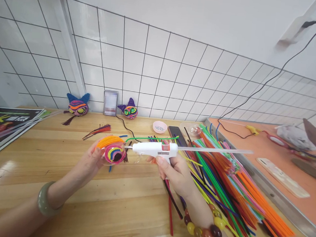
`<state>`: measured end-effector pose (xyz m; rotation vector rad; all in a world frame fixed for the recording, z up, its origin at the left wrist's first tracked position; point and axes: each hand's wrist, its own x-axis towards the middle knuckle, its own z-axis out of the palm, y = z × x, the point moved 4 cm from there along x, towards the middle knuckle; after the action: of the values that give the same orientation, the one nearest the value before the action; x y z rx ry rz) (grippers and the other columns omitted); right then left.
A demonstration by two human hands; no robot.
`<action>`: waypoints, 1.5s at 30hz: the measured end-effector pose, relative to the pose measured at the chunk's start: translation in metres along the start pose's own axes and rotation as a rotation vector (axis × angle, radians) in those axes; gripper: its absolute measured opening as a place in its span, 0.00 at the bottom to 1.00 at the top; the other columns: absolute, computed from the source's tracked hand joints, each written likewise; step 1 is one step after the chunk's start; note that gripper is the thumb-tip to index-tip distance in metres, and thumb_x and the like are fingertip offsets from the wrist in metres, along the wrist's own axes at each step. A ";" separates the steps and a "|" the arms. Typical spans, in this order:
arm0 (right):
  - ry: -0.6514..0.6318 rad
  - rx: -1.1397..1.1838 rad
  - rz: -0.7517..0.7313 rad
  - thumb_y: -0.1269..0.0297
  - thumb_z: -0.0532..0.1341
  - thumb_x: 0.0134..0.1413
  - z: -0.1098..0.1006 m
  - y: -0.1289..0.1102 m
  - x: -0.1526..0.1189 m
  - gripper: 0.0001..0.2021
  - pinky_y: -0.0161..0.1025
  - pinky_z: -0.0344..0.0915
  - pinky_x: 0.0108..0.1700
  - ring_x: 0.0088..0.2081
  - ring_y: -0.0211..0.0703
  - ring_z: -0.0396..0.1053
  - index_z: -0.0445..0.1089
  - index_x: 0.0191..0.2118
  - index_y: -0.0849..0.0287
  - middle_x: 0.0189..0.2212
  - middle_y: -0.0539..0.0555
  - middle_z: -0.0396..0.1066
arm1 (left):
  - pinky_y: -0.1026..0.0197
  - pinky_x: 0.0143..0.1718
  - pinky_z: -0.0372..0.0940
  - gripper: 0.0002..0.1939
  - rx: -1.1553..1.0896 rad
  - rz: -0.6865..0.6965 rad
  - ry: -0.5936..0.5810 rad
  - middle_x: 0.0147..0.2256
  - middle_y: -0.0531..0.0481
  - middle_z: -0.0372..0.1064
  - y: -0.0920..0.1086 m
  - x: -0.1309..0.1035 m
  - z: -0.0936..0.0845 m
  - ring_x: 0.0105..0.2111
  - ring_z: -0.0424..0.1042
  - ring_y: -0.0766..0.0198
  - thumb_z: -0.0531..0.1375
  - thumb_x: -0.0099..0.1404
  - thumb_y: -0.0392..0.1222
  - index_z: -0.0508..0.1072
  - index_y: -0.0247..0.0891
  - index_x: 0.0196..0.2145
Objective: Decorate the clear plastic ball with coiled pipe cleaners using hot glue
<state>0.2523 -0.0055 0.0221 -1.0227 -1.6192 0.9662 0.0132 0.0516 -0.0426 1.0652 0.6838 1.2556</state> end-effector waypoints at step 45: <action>-0.055 -1.011 -0.297 0.71 0.53 0.64 0.017 0.011 0.087 0.12 0.43 0.66 0.49 0.46 0.44 0.69 0.72 0.48 0.62 0.41 0.58 0.73 | 0.54 0.30 0.73 0.28 -0.098 -0.114 0.171 0.44 0.41 0.74 0.024 -0.002 0.005 0.35 0.76 0.54 0.63 0.55 0.59 0.66 0.39 0.48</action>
<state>0.2211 0.0775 0.0342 -1.3293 -2.2758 -0.0950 0.0069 0.0472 -0.0188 0.8334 0.7937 1.2779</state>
